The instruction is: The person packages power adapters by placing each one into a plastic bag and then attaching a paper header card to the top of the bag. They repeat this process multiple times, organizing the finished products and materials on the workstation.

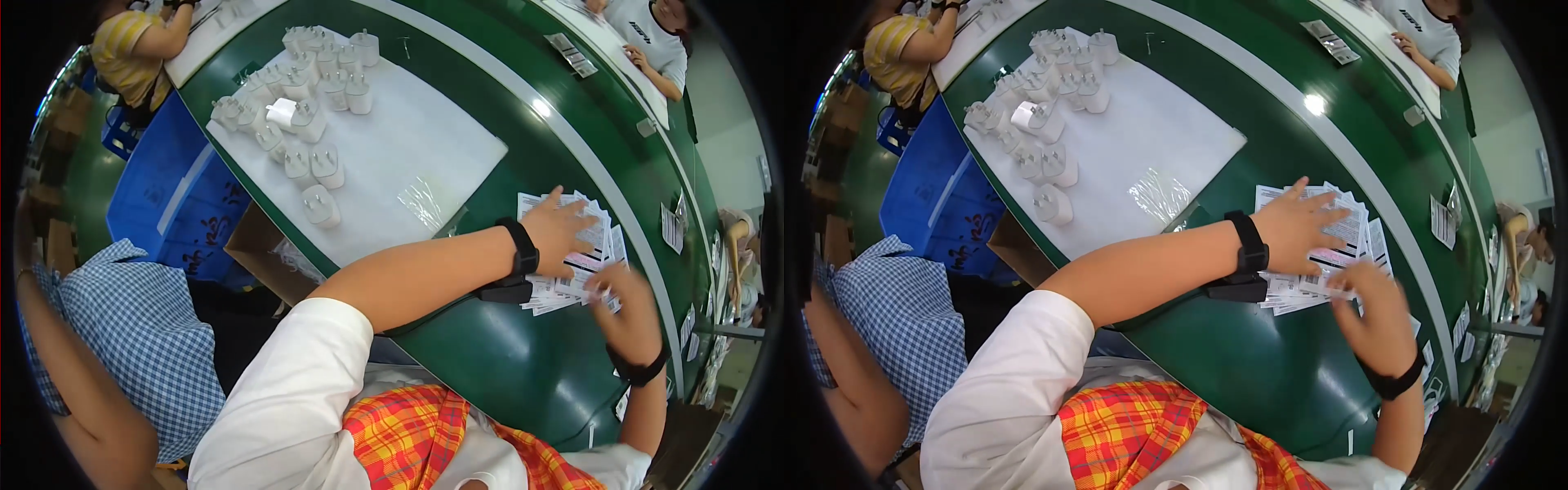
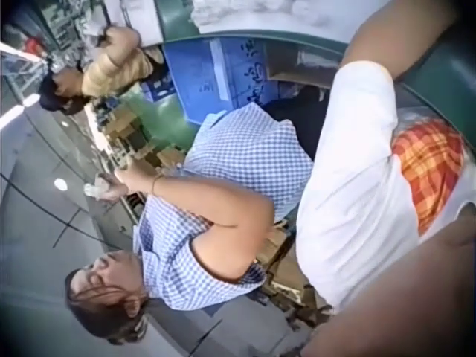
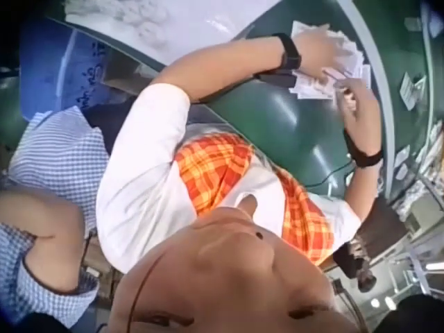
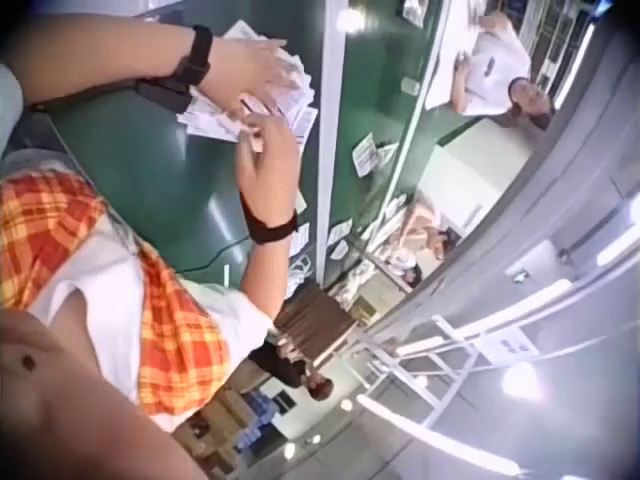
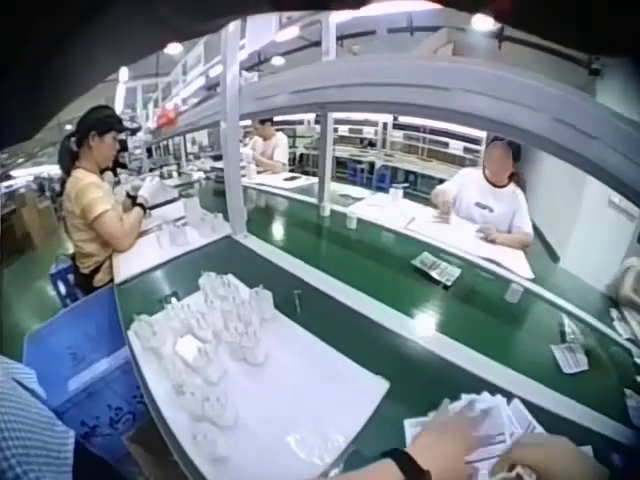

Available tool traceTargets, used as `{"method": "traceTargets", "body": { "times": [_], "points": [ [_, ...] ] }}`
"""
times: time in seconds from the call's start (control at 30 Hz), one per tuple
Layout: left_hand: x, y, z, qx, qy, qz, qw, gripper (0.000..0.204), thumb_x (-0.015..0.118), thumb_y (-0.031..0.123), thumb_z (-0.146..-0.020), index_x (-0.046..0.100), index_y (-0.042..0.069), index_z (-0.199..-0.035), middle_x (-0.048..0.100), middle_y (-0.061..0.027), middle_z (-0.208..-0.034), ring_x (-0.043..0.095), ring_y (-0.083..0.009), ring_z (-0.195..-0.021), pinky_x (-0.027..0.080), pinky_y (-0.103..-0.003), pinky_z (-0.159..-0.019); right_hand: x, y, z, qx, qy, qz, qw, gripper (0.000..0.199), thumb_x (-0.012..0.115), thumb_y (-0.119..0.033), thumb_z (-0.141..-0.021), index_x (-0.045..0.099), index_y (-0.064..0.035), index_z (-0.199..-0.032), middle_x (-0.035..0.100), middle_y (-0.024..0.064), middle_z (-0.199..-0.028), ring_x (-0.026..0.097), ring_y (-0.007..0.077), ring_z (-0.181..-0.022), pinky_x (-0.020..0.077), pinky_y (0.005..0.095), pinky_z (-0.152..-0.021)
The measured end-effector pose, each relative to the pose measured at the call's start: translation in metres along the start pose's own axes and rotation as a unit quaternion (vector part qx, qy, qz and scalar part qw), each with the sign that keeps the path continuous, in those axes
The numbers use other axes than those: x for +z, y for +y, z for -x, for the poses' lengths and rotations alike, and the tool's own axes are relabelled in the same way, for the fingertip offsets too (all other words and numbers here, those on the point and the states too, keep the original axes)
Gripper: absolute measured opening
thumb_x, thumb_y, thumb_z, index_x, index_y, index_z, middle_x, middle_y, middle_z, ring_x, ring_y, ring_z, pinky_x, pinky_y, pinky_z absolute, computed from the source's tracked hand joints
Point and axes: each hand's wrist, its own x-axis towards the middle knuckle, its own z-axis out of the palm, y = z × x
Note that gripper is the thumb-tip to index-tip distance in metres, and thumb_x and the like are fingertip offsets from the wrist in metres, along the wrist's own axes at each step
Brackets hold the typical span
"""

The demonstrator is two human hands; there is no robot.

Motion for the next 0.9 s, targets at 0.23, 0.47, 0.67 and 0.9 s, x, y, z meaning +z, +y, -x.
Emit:
{"method": "traceTargets", "body": {
  "times": [0.23,0.47,0.67,0.9],
  "points": [
    [0.063,-0.005,-0.017,-0.023,0.047,0.391,0.919,0.052,0.060,0.037,-0.086,0.054,0.014,-0.132,0.045,-0.0136,-0.144,0.037,-0.0395,-0.131,0.022,-0.054,-0.112,0.081,-0.112,-0.238,-0.147,-0.003,-0.008,0.989,0.071,0.076,-0.029,-0.076,0.047,-0.0019,-0.134,0.053,0.0244,-0.130,0.055,0.0328,-0.115,0.0454,0.0370,-0.098],
    [0.045,-0.004,-0.009,-0.068,0.101,0.218,0.968,0.038,0.056,0.025,-0.089,0.058,0.007,-0.122,0.056,-0.0161,-0.125,0.047,-0.0303,-0.123,0.031,-0.042,-0.110,0.105,-0.119,-0.305,-0.137,-0.016,-0.033,0.990,0.075,0.077,-0.036,-0.073,0.049,0.0056,-0.128,0.064,0.0207,-0.111,0.062,0.0335,-0.104,0.0490,0.0361,-0.090],
    [-0.002,0.005,-0.010,-0.076,-0.001,-0.002,0.997,0.026,0.056,0.014,-0.080,0.064,0.004,-0.103,0.061,-0.0139,-0.113,0.053,-0.0300,-0.114,0.038,-0.043,-0.101,-0.011,-0.020,-0.151,-0.064,0.097,-0.505,0.855,0.045,0.054,-0.020,-0.093,0.044,-0.0061,-0.134,0.057,0.0122,-0.121,0.061,0.0226,-0.102,0.0496,0.0353,-0.093],
    [-0.004,0.013,-0.023,-0.069,0.036,0.112,0.991,0.033,0.054,0.013,-0.082,0.061,0.001,-0.112,0.063,-0.0183,-0.111,0.056,-0.0331,-0.112,0.038,-0.046,-0.102,0.032,0.053,-0.009,0.123,0.233,-0.209,0.942,0.061,0.073,-0.016,-0.075,0.045,-0.0027,-0.128,0.057,0.0127,-0.122,0.056,0.0242,-0.114,0.0418,0.0371,-0.102]
  ]
}}
